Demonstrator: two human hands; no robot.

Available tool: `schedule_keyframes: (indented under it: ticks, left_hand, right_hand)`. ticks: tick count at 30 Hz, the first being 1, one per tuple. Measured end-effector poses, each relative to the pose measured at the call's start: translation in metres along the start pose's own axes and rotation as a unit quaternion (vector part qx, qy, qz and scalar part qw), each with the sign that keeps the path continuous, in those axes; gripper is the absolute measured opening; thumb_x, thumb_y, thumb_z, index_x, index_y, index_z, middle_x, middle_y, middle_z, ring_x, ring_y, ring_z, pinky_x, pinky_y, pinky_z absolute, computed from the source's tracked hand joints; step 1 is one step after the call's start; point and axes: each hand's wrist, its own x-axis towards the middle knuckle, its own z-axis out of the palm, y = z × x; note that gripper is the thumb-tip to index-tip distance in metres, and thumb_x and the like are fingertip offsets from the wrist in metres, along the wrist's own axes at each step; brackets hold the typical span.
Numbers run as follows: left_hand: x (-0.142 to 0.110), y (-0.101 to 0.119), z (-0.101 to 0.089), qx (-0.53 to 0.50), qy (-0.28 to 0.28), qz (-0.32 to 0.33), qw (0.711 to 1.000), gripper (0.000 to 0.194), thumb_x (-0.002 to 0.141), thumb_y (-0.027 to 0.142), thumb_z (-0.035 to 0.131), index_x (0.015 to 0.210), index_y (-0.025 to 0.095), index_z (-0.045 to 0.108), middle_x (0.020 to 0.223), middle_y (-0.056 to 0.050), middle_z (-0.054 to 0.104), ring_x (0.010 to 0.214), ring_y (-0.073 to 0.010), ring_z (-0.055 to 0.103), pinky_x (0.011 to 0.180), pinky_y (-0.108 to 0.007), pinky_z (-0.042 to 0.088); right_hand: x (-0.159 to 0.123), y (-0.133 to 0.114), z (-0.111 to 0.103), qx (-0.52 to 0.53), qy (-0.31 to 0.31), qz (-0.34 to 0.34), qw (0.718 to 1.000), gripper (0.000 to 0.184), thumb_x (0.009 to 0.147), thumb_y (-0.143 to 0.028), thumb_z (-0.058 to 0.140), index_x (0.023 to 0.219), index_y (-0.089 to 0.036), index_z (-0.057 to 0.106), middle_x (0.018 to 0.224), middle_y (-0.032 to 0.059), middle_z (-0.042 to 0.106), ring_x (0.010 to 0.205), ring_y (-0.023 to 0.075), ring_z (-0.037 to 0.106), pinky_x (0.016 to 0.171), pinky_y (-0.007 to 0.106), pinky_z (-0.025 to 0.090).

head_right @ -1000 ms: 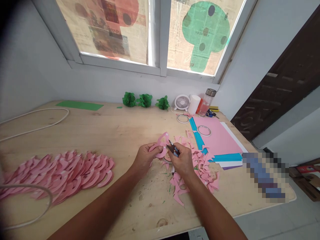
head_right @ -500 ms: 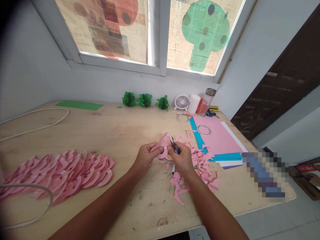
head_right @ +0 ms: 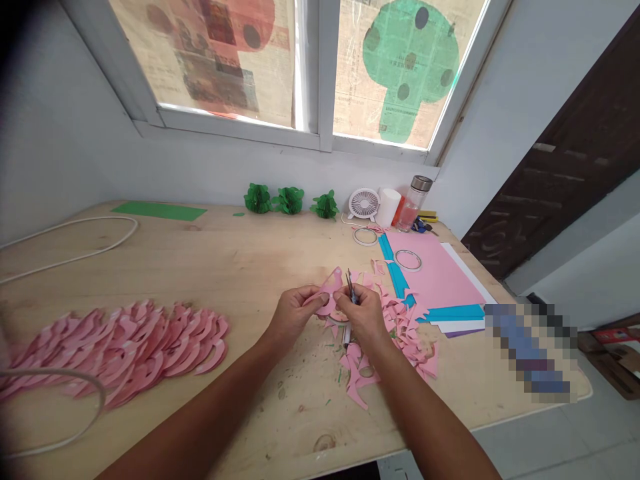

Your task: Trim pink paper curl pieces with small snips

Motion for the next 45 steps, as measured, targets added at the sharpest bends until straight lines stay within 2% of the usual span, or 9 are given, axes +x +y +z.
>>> schedule_keyframes:
  ticks: [12, 18, 23, 31, 36, 40, 45]
  left_hand:
    - [0.002, -0.009, -0.003, 0.04, -0.019, 0.025, 0.999, 0.021, 0.069, 0.032, 0.062, 0.063, 0.012, 0.063, 0.055, 0.001, 0.051, 0.053, -0.0101, 0.047, 0.051, -0.02, 0.039]
    - [0.001, -0.007, -0.002, 0.05, -0.005, 0.027, 0.998, 0.023, 0.067, 0.034, 0.063, 0.063, 0.011, 0.064, 0.056, 0.001, 0.053, 0.053, -0.0104, 0.048, 0.049, -0.02, 0.039]
    - [0.001, -0.004, 0.0, 0.011, -0.001, -0.01, 1.0, 0.024, 0.065, 0.036, 0.064, 0.06, 0.012, 0.063, 0.054, 0.001, 0.055, 0.051, -0.0111, 0.05, 0.049, -0.021, 0.042]
    - [0.002, -0.004, 0.001, -0.011, 0.013, -0.027, 0.999, 0.021, 0.064, 0.032, 0.064, 0.06, 0.011, 0.064, 0.055, 0.0, 0.057, 0.051, -0.0111, 0.05, 0.048, -0.021, 0.041]
    - [0.0, -0.001, 0.002, -0.022, 0.006, -0.033, 0.999, 0.021, 0.064, 0.032, 0.064, 0.059, 0.011, 0.063, 0.053, 0.001, 0.055, 0.049, -0.0107, 0.05, 0.046, -0.021, 0.041]
    - [-0.002, 0.002, 0.002, -0.056, -0.02, -0.043, 0.997, 0.021, 0.062, 0.032, 0.066, 0.061, 0.012, 0.062, 0.057, 0.0, 0.055, 0.052, -0.0107, 0.051, 0.048, -0.022, 0.044]
    - [-0.001, 0.004, 0.0, -0.15, -0.04, -0.067, 0.986, 0.039, 0.066, 0.049, 0.061, 0.066, 0.01, 0.062, 0.067, -0.005, 0.058, 0.058, -0.0139, 0.055, 0.049, -0.025, 0.047]
  right_hand:
    - [0.003, 0.007, -0.001, -0.037, 0.004, -0.009, 0.999, 0.016, 0.068, -0.029, 0.06, 0.06, -0.016, 0.054, 0.052, -0.0048, 0.043, 0.049, 0.008, 0.035, 0.047, 0.021, 0.026]
    - [0.005, 0.009, -0.001, -0.067, 0.018, -0.021, 0.997, 0.015, 0.067, -0.028, 0.061, 0.061, -0.016, 0.055, 0.051, -0.0049, 0.044, 0.049, 0.0082, 0.036, 0.047, 0.021, 0.027]
    - [0.003, 0.007, 0.0, -0.03, 0.025, -0.024, 0.999, 0.018, 0.069, -0.031, 0.06, 0.06, -0.016, 0.056, 0.053, -0.0035, 0.05, 0.049, 0.0083, 0.04, 0.048, 0.021, 0.03]
    - [0.004, 0.004, -0.001, 0.018, 0.073, -0.017, 0.997, 0.024, 0.069, -0.039, 0.061, 0.067, -0.016, 0.058, 0.055, -0.0035, 0.049, 0.043, 0.0067, 0.033, 0.042, 0.021, 0.023]
    - [0.004, 0.004, -0.002, 0.031, 0.047, -0.01, 0.998, 0.025, 0.068, -0.04, 0.063, 0.07, -0.015, 0.059, 0.054, -0.0037, 0.048, 0.044, 0.0067, 0.033, 0.042, 0.021, 0.023]
    - [0.003, 0.007, -0.002, 0.026, 0.051, -0.014, 0.998, 0.022, 0.066, -0.037, 0.064, 0.068, -0.016, 0.058, 0.054, -0.004, 0.048, 0.048, 0.0083, 0.038, 0.046, 0.021, 0.028]
    - [0.005, 0.008, -0.004, 0.002, 0.073, -0.027, 0.997, 0.019, 0.067, -0.035, 0.063, 0.067, -0.016, 0.058, 0.055, -0.0044, 0.046, 0.052, 0.0095, 0.039, 0.052, 0.023, 0.032]
